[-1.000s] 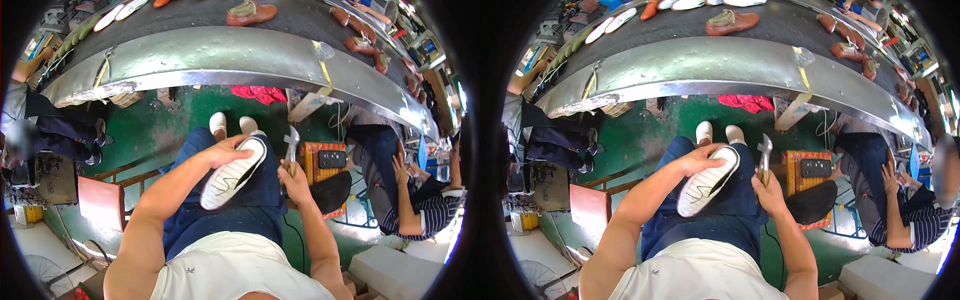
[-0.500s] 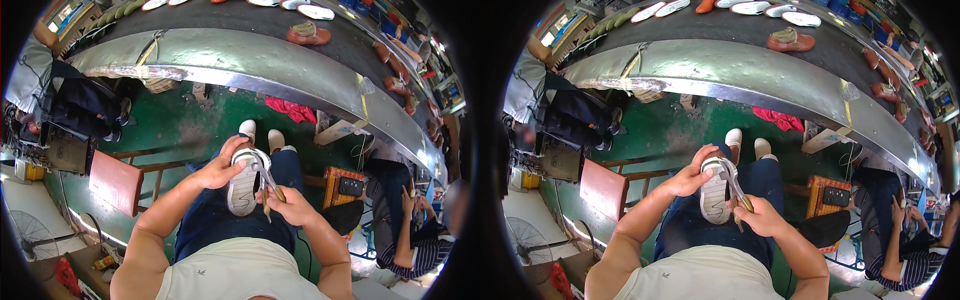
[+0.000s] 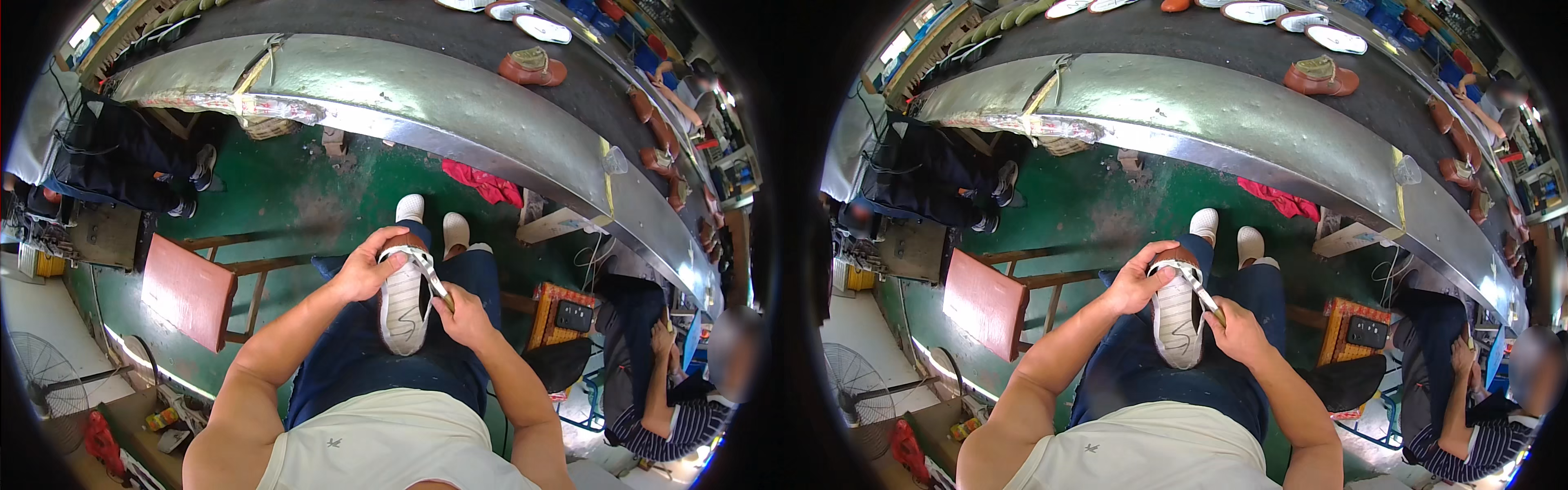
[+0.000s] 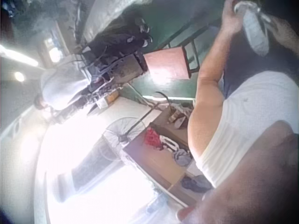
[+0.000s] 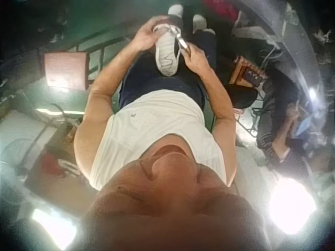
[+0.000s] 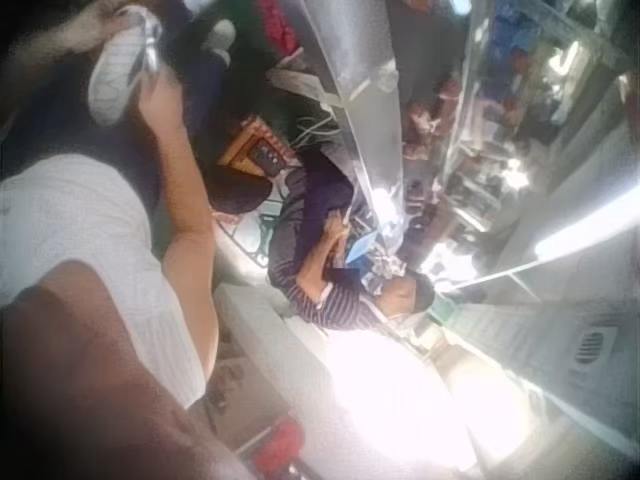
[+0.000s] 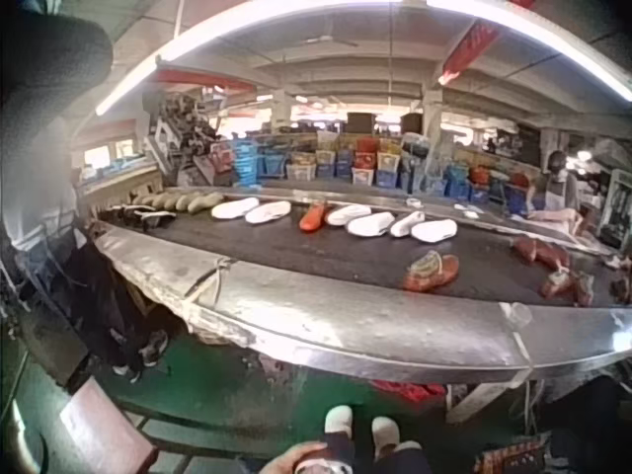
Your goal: The worker uses lasting pliers to pull and secure the shoe upper material over the last as part of an assembly line process.
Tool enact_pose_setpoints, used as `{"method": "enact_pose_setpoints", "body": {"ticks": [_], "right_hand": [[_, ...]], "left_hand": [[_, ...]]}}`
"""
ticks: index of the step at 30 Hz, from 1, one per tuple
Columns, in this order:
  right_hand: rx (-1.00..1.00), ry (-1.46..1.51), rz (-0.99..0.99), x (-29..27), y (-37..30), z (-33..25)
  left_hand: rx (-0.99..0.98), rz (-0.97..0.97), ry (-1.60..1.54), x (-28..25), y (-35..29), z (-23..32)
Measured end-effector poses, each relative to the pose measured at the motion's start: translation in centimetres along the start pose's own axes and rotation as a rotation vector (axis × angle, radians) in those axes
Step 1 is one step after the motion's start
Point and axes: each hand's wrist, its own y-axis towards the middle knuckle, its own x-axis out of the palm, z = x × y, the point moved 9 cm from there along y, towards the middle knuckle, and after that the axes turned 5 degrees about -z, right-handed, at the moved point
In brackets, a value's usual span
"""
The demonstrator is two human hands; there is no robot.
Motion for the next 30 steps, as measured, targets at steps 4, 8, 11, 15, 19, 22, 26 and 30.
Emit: {"method": "enact_pose_setpoints", "body": {"ticks": [4,8,11,15,19,22,26,30], "right_hand": [[0.032,-0.044,-0.046,-0.5,-0.2,-1.5],[0.198,-0.243,-0.218,-1.4,-0.6,-3.2],[0.274,-0.322,-0.303,-1.2,-0.7,-2.9],[0.356,0.225,-0.541,-1.0,-1.5,-0.9],[0.395,0.450,-0.321,-3.5,-0.8,-4.0],[0.117,0.184,0.005,-4.5,1.7,-5.5],[0.390,0.068,-0.371,-1.4,3.5,-1.8],[0.231,0.125,0.011,-2.8,1.4,-0.9]], "left_hand": [[-0.066,-0.062,-0.071,-0.4,-0.1,-0.2],[-0.136,-0.036,-0.068,-0.1,0.2,0.4],[-0.233,0.051,-0.028,-0.2,0.9,-0.8],[-0.154,0.067,0.042,-0.6,1.2,-0.7],[-0.150,0.032,0.073,-0.7,1.1,-0.3],[-0.186,-0.022,0.057,-0.1,1.2,-0.2],[-0.218,-0.082,-0.033,-1.1,1.3,-0.9],[-0.286,-0.220,0.038,0.3,-1.1,-0.4]]}}
